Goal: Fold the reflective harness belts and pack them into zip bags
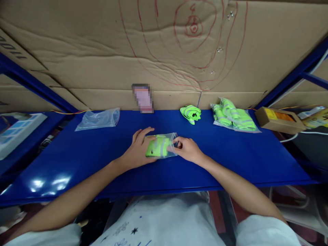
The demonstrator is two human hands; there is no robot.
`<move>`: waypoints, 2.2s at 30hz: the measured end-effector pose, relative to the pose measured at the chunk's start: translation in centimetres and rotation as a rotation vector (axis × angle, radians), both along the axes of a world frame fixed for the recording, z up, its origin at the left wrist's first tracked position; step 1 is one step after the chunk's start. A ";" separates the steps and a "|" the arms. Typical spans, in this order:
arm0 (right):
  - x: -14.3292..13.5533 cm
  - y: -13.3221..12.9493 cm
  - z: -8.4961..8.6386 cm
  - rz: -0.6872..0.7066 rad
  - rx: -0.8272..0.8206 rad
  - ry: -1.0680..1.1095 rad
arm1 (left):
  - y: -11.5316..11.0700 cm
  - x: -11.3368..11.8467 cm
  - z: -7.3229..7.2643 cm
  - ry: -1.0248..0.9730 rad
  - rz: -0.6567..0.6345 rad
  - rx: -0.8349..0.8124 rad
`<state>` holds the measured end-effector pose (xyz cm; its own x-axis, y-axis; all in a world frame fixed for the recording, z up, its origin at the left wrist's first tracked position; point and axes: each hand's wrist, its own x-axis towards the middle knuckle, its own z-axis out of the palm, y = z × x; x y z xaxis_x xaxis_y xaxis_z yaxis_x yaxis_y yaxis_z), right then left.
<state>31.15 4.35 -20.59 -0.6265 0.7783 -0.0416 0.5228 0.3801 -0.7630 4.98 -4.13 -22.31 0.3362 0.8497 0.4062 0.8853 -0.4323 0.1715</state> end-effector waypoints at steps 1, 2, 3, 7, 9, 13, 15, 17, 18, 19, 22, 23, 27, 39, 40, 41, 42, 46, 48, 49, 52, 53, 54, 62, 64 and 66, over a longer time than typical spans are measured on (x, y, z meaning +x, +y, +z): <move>-0.1 0.1 -0.1 0.015 -0.043 0.024 | 0.0 0.0 -0.2 -0.004 -0.023 -0.006; -0.1 0.1 -0.2 0.038 -0.083 0.050 | 0.0 0.1 -0.3 -0.005 -0.044 -0.015; -0.2 0.0 -0.2 0.062 -0.115 0.076 | 0.0 0.1 -0.4 -0.005 -0.062 -0.019; -0.4 0.0 -0.4 0.165 -0.201 0.159 | -0.4 0.5 -0.5 -0.001 -0.083 0.051; -0.5 0.3 -0.6 0.193 -0.239 0.213 | -0.5 0.6 -0.3 -0.014 -0.062 0.092; -0.7 0.9 -1.3 0.186 -0.294 0.325 | -0.5 0.6 -0.1 -0.016 -0.006 0.091; -0.8 1.0 -1.7 0.183 -0.317 0.361 | -0.4 0.5 -0.1 -0.014 0.003 0.084; -0.8 0.9 -1.9 0.171 -0.322 0.377 | -0.5 0.5 -0.2 -0.012 -0.009 0.086; -0.8 0.9 -2.0 0.160 -0.315 0.377 | -0.5 0.6 -0.2 -0.002 -0.024 0.093; -0.7 0.8 -2.0 0.153 -0.307 0.373 | -0.6 0.7 -0.3 0.014 -0.040 0.102; -0.6 0.6 -1.6 0.189 -0.302 0.355 | -0.8 1.2 -0.4 0.062 -0.069 0.140; -0.5 0.5 -1.3 0.226 -0.301 0.348 | -0.9 1.3 -0.5 0.073 -0.070 0.153; -0.7 0.2 -0.7 0.357 -0.253 0.310 | -1.1 1.5 -0.5 0.120 -0.087 0.209; -0.8 0.7 -0.8 0.366 -0.165 0.355 | -1.2 2.3 -0.2 0.188 -0.096 0.256; -0.9 0.7 -0.9 0.353 -0.169 0.362 | -1.2 2.4 -0.2 0.192 -0.094 0.256; -1.1 0.6 -1.1 0.332 -0.175 0.369 | -1.2 2.5 -0.2 0.198 -0.091 0.254; -1.3 0.5 -1.3 0.306 -0.185 0.377 | -1.3 2.6 -0.2 0.203 -0.088 0.249; -2.1 0.0 -1.8 0.197 -0.270 0.424 | -1.2 2.7 0.3 0.175 -0.075 0.209; -2.0 0.1 -1.5 0.137 -0.327 0.456 | -1.0 2.6 0.8 0.118 -0.051 0.172; -1.8 0.2 -1.2 0.100 -0.353 0.467 | -0.8 2.5 1.1 0.087 -0.038 0.154; -0.4 1.3 0.1 -0.041 -0.401 0.486 | -0.4 1.3 2.2 0.040 0.018 0.116; 0.3 1.9 0.6 -0.092 -0.405 0.491 | -0.2 0.6 2.5 0.040 0.049 0.119; 1.1 2.6 1.1 -0.138 -0.407 0.495 | 0.0 -0.4 2.9 0.045 0.081 0.126; 4.4 7.6 1.0 -0.333 -0.408 0.409 | 1.0 -13.9 6.4 -0.011 0.452 0.275; 4.6 8.5 0.2 -0.374 -0.368 0.392 | 1.2 -17.5 6.7 -0.027 0.546 0.359; 4.9 9.2 -0.1 -0.420 -0.283 0.385 | 1.4 -20.4 6.3 -0.020 0.586 0.357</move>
